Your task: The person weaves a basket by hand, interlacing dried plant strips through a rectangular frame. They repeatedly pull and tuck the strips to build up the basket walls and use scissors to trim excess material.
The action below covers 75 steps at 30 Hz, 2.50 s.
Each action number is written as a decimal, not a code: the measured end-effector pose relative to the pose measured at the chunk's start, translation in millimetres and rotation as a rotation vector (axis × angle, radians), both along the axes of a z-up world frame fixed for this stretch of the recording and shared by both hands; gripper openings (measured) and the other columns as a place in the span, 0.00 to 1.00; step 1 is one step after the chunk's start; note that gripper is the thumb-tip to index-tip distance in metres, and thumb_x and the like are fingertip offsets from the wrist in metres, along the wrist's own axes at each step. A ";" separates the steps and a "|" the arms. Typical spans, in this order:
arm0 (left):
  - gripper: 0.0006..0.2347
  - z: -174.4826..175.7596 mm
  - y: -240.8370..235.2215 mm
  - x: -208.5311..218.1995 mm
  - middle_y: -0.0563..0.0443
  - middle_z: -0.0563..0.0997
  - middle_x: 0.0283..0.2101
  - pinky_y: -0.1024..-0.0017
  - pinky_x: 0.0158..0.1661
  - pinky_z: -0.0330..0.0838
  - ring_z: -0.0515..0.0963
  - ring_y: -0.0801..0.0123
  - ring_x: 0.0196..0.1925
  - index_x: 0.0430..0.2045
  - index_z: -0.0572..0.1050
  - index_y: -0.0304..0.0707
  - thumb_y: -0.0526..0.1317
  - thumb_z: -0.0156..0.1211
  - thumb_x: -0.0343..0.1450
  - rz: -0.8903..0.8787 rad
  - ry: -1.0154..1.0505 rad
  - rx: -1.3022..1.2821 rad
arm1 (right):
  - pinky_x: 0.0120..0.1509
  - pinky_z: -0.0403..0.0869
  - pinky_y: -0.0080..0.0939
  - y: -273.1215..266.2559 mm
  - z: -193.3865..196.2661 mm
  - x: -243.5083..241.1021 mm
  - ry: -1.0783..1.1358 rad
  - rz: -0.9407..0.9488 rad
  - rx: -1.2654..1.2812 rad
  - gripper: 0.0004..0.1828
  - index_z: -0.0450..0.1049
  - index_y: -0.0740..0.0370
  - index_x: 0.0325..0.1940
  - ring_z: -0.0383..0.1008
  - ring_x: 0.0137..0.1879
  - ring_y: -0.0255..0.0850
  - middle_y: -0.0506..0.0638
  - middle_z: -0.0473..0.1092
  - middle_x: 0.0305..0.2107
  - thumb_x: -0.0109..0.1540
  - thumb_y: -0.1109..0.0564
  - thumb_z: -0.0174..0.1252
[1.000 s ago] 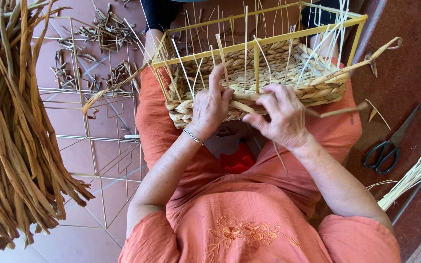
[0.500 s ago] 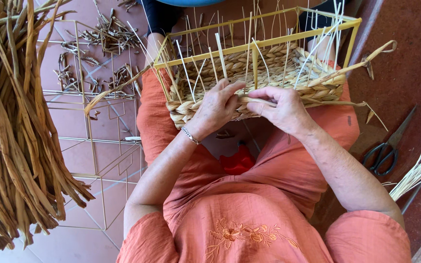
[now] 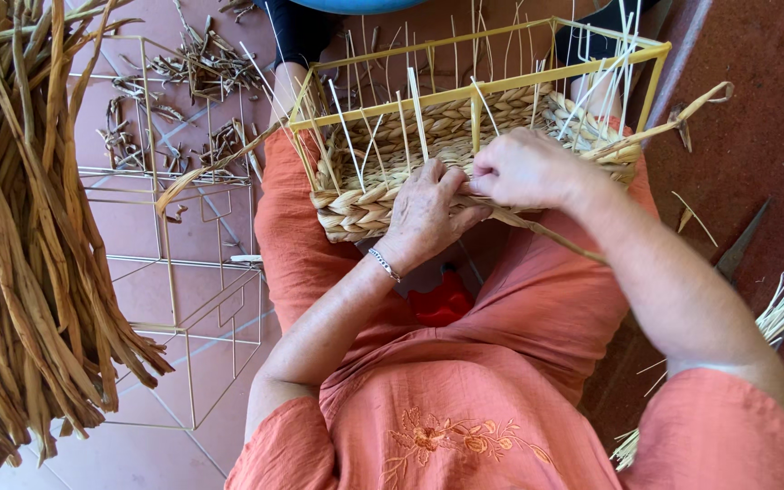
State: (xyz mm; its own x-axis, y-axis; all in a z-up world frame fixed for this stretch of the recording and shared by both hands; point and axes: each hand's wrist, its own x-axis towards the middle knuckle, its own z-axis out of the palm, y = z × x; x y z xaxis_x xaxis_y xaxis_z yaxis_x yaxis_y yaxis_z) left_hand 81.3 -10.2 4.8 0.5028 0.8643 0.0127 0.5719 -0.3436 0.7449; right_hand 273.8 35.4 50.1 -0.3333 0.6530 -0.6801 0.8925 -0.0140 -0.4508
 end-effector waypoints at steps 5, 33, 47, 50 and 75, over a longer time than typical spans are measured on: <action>0.15 -1.1 -5.5 10.1 0.41 0.72 0.36 0.54 0.44 0.70 0.76 0.48 0.42 0.31 0.75 0.37 0.48 0.69 0.63 0.075 0.058 0.070 | 0.27 0.62 0.33 17.0 -13.0 18.0 0.390 -0.217 -0.439 0.13 0.80 0.64 0.31 0.61 0.20 0.30 0.45 0.68 0.14 0.62 0.51 0.63; 0.09 -3.8 -5.4 -27.0 0.46 0.74 0.54 0.64 0.39 0.77 0.81 0.56 0.43 0.44 0.71 0.37 0.33 0.63 0.73 -0.120 -0.095 0.322 | 0.30 0.72 0.42 -43.9 -30.9 13.5 0.315 -0.320 0.642 0.16 0.78 0.57 0.29 0.74 0.24 0.38 0.47 0.74 0.20 0.58 0.44 0.73; 0.08 -56.5 16.5 1.6 0.47 0.77 0.18 0.56 0.19 0.68 0.78 0.53 0.18 0.44 0.66 0.45 0.40 0.58 0.76 0.140 0.041 0.059 | 0.37 0.72 0.46 -77.5 -50.8 13.7 0.151 -0.247 0.939 0.14 0.75 0.57 0.30 0.76 0.30 0.45 0.50 0.74 0.25 0.64 0.52 0.71; 0.19 -47.5 15.5 7.9 0.48 0.76 0.18 0.55 0.20 0.69 0.79 0.52 0.20 0.57 0.63 0.47 0.39 0.59 0.71 0.227 -0.004 0.077 | 0.42 0.72 0.49 -81.1 -48.4 26.9 0.074 -0.212 1.007 0.17 0.75 0.58 0.28 0.76 0.31 0.49 0.52 0.74 0.24 0.66 0.51 0.73; 0.04 15.9 -94.9 -384.0 0.48 0.82 0.42 0.59 0.45 0.72 0.80 0.58 0.46 0.41 0.78 0.38 0.36 0.60 0.76 1.158 0.745 0.476 | 0.69 0.69 0.45 -98.7 -62.9 72.6 -0.116 0.027 1.281 0.07 0.80 0.56 0.44 0.71 0.57 0.43 0.48 0.70 0.44 0.65 0.57 0.72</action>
